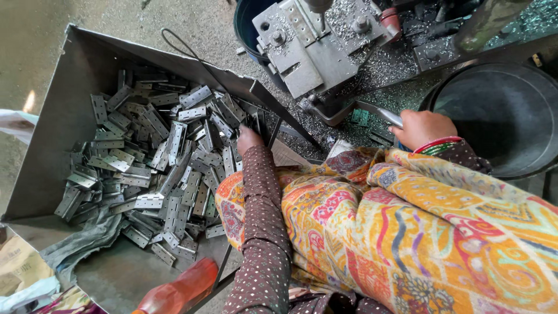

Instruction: The person sits on the floor and repeatedly picks small metal brackets from a nearby bin, places them into a drill press, and operates the machine to drill holes. After each cycle, the person removes the processed bracket and returns it to the bin.

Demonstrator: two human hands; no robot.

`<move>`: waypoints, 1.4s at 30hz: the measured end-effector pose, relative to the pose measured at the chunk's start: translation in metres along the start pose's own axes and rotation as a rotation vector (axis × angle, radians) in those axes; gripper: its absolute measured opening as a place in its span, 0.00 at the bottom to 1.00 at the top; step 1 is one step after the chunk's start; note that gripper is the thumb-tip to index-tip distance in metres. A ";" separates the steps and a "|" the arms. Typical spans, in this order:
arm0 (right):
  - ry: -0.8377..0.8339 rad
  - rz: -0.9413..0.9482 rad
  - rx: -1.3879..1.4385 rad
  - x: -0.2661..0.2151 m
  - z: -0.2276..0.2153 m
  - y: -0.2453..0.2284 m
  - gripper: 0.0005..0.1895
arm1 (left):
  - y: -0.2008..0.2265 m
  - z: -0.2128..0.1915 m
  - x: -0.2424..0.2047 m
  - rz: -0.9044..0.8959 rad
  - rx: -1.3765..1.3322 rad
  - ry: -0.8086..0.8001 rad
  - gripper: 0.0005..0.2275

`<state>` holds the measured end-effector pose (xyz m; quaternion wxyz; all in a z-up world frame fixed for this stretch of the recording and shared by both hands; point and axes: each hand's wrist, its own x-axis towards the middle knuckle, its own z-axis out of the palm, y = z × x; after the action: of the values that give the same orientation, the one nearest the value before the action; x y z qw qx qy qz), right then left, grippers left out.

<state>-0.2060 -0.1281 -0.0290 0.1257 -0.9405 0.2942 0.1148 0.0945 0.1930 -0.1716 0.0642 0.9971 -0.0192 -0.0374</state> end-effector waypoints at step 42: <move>-0.084 0.008 0.030 0.009 -0.031 -0.022 0.22 | 0.214 -0.133 -0.110 0.848 0.030 0.369 0.13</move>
<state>-0.1817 -0.1250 0.0012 0.1513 -0.9317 0.2941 0.1503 -0.0118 0.0027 -0.0049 0.0618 0.8920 -0.4141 0.1703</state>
